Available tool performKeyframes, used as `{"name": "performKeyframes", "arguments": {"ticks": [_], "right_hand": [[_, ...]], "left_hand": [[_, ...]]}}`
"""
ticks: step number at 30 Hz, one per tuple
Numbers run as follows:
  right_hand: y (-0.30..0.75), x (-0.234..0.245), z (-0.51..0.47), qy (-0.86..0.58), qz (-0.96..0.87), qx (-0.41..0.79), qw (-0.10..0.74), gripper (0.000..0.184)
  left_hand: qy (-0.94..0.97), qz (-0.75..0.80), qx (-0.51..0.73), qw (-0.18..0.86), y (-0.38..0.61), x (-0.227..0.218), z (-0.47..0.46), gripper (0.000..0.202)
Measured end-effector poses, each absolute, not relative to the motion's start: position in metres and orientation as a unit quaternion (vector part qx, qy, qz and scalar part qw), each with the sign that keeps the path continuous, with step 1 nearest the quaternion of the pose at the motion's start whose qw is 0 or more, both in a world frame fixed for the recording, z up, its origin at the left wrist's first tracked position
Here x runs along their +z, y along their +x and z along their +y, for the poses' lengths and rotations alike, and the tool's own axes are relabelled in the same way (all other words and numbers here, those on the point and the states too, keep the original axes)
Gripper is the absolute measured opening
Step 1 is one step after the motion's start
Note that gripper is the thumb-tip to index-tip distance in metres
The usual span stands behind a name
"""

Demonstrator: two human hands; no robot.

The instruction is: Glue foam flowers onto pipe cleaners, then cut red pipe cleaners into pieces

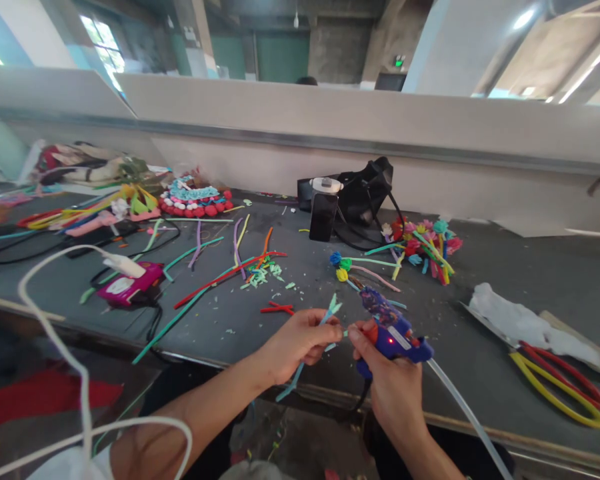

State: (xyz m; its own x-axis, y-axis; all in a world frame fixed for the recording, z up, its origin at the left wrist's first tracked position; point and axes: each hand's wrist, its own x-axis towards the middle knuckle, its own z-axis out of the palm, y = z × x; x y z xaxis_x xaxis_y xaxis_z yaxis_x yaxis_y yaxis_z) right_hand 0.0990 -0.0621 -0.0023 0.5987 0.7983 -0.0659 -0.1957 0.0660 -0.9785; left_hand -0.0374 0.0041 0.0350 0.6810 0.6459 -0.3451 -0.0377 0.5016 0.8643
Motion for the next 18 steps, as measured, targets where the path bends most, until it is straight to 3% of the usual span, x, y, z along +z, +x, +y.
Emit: {"name": "performKeyframes", "arguments": {"ticks": [7,18], "right_hand": [[0.111,0.007,-0.06,-0.56,-0.253,0.381,0.691,0.027],[0.124,0.012,-0.071,-0.667,-0.355,0.36,0.548,0.031]], "left_hand": [[0.446,0.331,0.297,0.777,-0.042,0.037,0.008,0.02],[0.456,0.366,0.335,0.739,-0.056,0.041,0.02,0.021]]}}
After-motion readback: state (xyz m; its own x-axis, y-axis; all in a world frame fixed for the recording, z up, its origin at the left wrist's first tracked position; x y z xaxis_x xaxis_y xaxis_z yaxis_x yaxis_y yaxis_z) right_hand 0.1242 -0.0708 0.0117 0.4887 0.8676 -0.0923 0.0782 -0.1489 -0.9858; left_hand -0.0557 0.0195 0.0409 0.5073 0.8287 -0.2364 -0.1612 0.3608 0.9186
